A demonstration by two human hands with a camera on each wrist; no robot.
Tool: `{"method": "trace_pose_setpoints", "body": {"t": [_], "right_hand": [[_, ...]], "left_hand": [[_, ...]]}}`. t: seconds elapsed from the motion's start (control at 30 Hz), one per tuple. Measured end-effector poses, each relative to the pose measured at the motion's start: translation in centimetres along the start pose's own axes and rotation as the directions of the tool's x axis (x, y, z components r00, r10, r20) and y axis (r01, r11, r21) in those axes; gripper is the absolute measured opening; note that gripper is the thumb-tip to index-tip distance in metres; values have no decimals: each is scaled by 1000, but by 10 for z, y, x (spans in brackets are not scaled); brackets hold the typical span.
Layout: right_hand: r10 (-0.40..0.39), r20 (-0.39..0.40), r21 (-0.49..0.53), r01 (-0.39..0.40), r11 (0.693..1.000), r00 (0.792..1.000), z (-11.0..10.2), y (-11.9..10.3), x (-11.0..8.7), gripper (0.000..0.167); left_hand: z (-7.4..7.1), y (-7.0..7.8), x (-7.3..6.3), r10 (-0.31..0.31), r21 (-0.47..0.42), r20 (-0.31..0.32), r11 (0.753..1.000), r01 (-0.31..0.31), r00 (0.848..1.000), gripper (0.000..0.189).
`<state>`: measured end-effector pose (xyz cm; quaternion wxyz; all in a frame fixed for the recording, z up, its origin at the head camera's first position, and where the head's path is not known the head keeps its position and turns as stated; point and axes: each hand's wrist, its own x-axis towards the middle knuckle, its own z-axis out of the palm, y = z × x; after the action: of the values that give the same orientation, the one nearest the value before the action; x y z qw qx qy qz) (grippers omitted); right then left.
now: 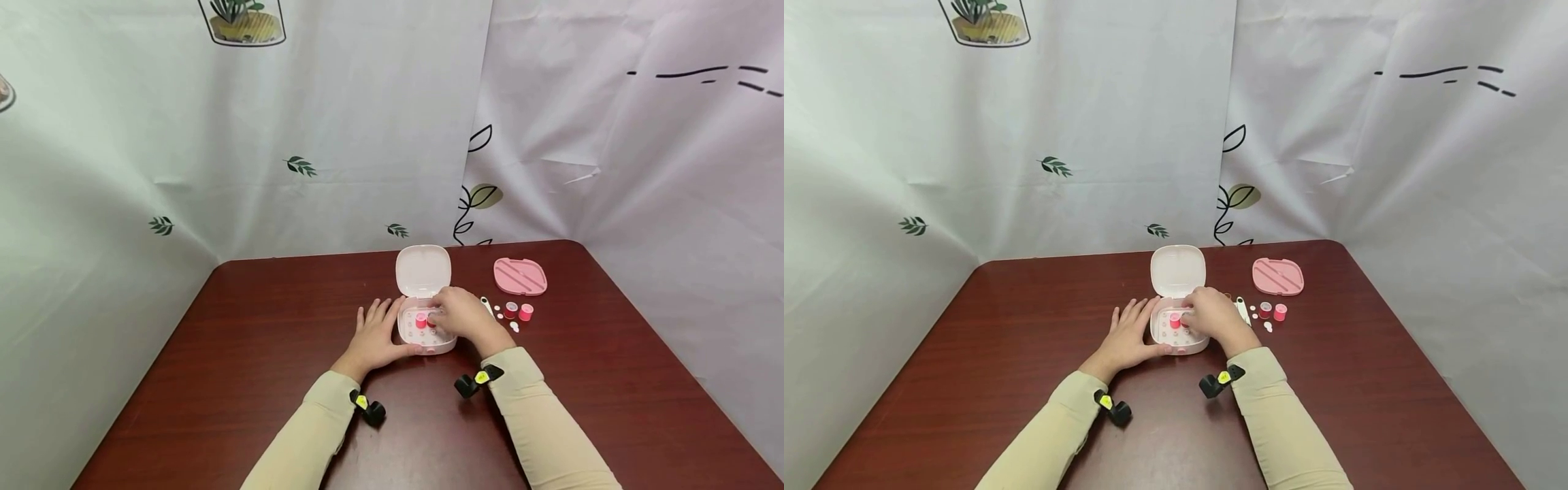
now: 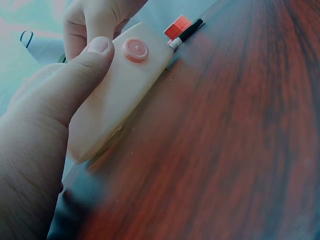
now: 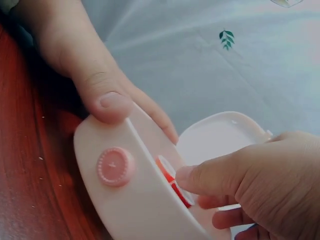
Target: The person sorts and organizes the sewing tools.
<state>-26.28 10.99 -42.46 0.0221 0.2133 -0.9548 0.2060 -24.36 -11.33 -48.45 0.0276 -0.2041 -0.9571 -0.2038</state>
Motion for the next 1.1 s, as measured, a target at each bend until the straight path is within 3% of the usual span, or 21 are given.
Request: {"method": "trace_pose_setpoints", "body": {"t": [0.27,0.5,0.83,1.0,1.1], "right_hand": [[-23,-114,86,33,996,993,-19,17,-8,24],[32,-195,95,-14,995,980,-35,56,-21,28],[236,-169,181,-205,962,957,-58,95,-45,36],[275,-125,196,-248,949,953,-61,106,-51,34],[288,-57,215,-270,939,956,-60,112,-54,33]], "left_hand": [[2,-1,0,-9,-7,15,1000,9,1000,112],[4,0,-2,-6,-11,4,1000,6,1000,112],[4,-1,-1,-15,-12,11,1000,15,1000,113],[3,-1,0,-4,-16,-7,1000,4,1000,113],[2,-1,0,-1,-14,-8,1000,1,1000,113]]}}
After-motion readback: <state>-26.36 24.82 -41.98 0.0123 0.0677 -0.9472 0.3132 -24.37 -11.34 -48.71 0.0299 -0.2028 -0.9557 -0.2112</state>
